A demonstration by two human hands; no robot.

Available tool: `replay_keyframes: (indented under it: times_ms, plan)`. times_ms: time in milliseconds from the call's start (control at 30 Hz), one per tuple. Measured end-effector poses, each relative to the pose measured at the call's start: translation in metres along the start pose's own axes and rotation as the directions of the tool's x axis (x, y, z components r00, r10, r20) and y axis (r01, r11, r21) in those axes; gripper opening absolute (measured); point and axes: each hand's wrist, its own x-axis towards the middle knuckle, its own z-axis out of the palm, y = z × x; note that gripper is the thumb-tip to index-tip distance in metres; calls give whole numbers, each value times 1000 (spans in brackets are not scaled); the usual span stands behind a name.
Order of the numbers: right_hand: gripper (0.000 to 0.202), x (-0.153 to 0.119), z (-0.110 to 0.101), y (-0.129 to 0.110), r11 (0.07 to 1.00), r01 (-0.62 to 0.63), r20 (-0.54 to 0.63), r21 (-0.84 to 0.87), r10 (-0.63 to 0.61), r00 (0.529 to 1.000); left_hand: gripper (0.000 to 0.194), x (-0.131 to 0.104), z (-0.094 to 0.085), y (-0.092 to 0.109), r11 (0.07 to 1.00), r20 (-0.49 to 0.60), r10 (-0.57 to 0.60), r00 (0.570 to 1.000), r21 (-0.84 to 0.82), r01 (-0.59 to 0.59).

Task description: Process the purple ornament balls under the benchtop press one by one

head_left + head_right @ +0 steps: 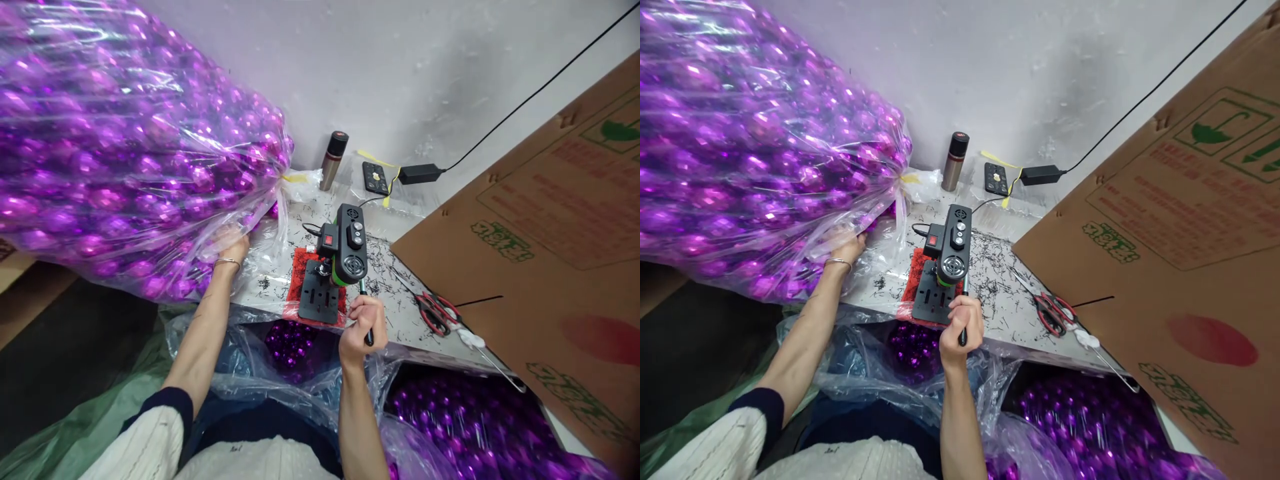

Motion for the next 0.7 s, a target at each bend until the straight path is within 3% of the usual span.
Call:
replay_keyframes:
  times_ms: [167,233,300,367,433,533,600,700]
  plan:
    - [38,0,-1,-1,1000,-19,13,4,19,1000,40,-9,-2,14,994,116,-21,993,106,9]
    - [38,1,-1,-2,1000,-5,20,-3,5,1000,45,-15,-4,22,1000,156,-14,988,30,10]
    - [38,3,-1,-3,1000,4,27,-14,-4,1000,52,-26,-6,28,982,162,-21,986,-184,52]
    - [39,4,-2,-4,1000,11,31,-20,-11,999,59,-42,-6,32,861,185,-36,982,-493,124]
    - [39,6,-2,-5,1000,26,31,-13,-26,999,61,-64,-5,35,631,265,2,964,-749,205]
    - [40,12,-2,-9,999,49,34,-4,-49,998,55,-99,1,42,364,397,127,909,-871,329]
    - [40,18,-2,-13,999,48,33,-12,-47,998,54,-120,9,47,306,466,174,867,-863,402]
    - [39,27,-2,-19,1000,19,37,-25,-18,999,60,-146,25,56,296,571,197,797,-809,507]
